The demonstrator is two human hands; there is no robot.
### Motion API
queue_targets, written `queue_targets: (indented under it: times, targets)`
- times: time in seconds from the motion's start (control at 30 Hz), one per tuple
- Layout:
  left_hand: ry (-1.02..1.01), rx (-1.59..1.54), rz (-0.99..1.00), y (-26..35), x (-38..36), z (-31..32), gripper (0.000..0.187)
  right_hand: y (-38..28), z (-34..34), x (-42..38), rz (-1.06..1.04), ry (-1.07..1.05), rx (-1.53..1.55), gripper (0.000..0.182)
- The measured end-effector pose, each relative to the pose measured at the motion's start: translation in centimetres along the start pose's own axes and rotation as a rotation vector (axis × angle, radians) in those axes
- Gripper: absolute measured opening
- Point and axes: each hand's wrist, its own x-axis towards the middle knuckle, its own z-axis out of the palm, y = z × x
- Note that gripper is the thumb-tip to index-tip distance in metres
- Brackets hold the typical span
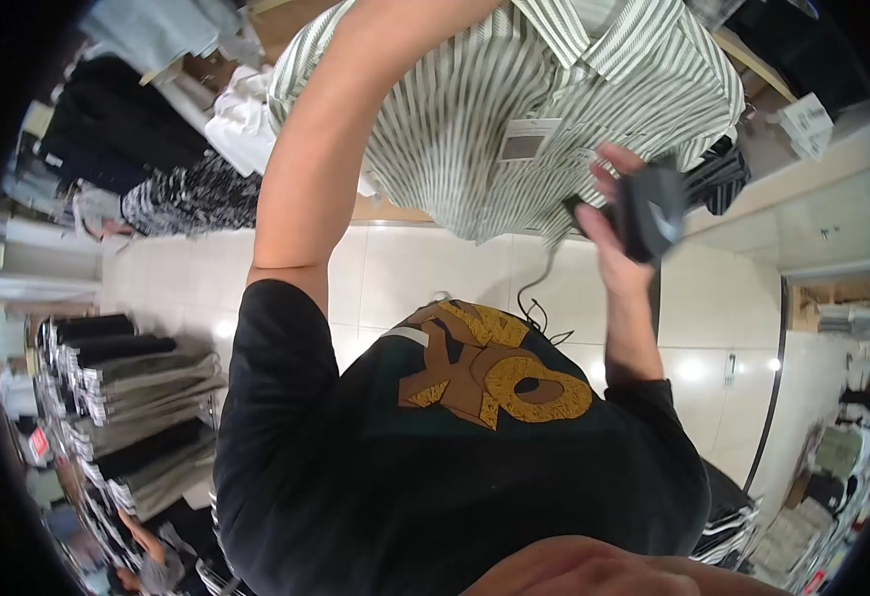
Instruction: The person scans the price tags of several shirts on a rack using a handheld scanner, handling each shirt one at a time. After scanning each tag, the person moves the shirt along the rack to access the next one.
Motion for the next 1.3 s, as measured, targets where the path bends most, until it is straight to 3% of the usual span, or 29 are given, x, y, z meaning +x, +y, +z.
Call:
queue_targets:
  times: [0.07, 0.13, 0.2, 0.27, 0.3, 0.33, 0.4, 0.43, 0.47, 0.53, 0.57, 0.67, 0.73, 0.87, 0.97, 1.1, 1.17, 1.27, 1.3]
  targets:
    - [0.0, -0.042, -0.014, 0.2, -0.6, -0.6, 0.034, 4.5, 1.8, 0.2, 0.091, -0.057, 0.044, 0.077]
    - [0.006, -0.03, -0.028, 0.5, -1.2, -1.2, 0.034, 8.0, 2.8, 0.4, -0.005, -0.09, -0.123, 0.076]
    - [0.022, -0.036, -0.049, 0.3, -1.9, -1.7, 0.035, 9.1, 4.0, 0.2, 0.049, -0.066, -0.05, 0.077]
    - [0.055, -0.094, -0.053, -0.2, -2.5, -2.2, 0.036, 8.8, 5.0, 0.3, -0.101, 0.036, -0.187, 0.08]
    - [0.06, -0.099, -0.047, -0.4, -2.6, -2.5, 0.036, 8.4, 5.9, 0.8, -0.246, 0.151, -0.277, 0.069]
    - [0.049, -0.117, -0.069, -0.6, -2.8, -2.9, 0.036, 9.2, 5.9, 0.6, -0.254, 0.153, -0.284, 0.069]
    - [0.042, -0.144, -0.087, -1.3, -3.0, -3.4, 0.036, 10.7, 6.1, -0.1, -0.172, 0.093, -0.19, 0.057]
    - [0.044, -0.149, -0.102, -1.8, -3.1, -3.5, 0.037, 10.8, 6.6, -0.4, -0.14, 0.167, -0.123, 0.044]
    - [0.045, -0.153, -0.118, -2.4, -3.2, -3.6, 0.037, 10.9, 6.8, -0.5, -0.145, 0.168, -0.126, 0.044]
    - [0.048, -0.17, -0.116, -3.8, -3.6, -3.7, 0.037, 10.6, 7.2, -1.0, -0.041, 0.152, -0.15, 0.043]
    - [0.044, -0.187, -0.113, -4.4, -3.7, -3.7, 0.038, 10.3, 7.9, -1.4, 0.042, 0.16, -0.02, 0.045]
    - [-0.001, -0.266, -0.139, -5.4, -4.1, -4.2, 0.038, 7.3, 10.9, -0.9, -0.032, 0.228, 0.197, 0.058]
    - [0.007, -0.316, -0.134, -5.6, -4.4, -4.3, 0.038, 7.1, 11.7, -1.0, 0.014, 0.185, 0.119, 0.064]
    - [-0.029, -0.392, -0.163, -5.6, -5.0, -4.8, 0.036, 6.9, 14.4, -0.9, 0.005, 0.257, 0.147, 0.052]
    - [-0.013, -0.355, -0.182, -6.9, -5.5, -4.7, 0.037, 6.7, 14.1, -1.7, 0.15, 0.413, 0.004, 0.047]
    - [-0.037, -0.513, -0.068, -10.1, -7.2, -4.5, 0.037, 0.7, 12.3, -0.5, 0.099, 0.285, 0.087, 0.043]
    - [-0.264, -0.58, -0.321, -10.8, -8.5, -3.9, 0.056, 0.5, 11.6, 0.9, 0.153, 0.203, 0.121, 0.044]
    - [-0.327, -0.696, -0.463, -11.4, -12.3, -0.1, 0.05, -1.1, 12.4, 3.2, 0.251, 0.11, 0.197, 0.043]
    - [-0.376, -0.874, -0.534, -10.2, -13.0, -0.3, 0.046, -1.1, 12.7, 3.7, 0.289, 0.064, 0.281, 0.042]
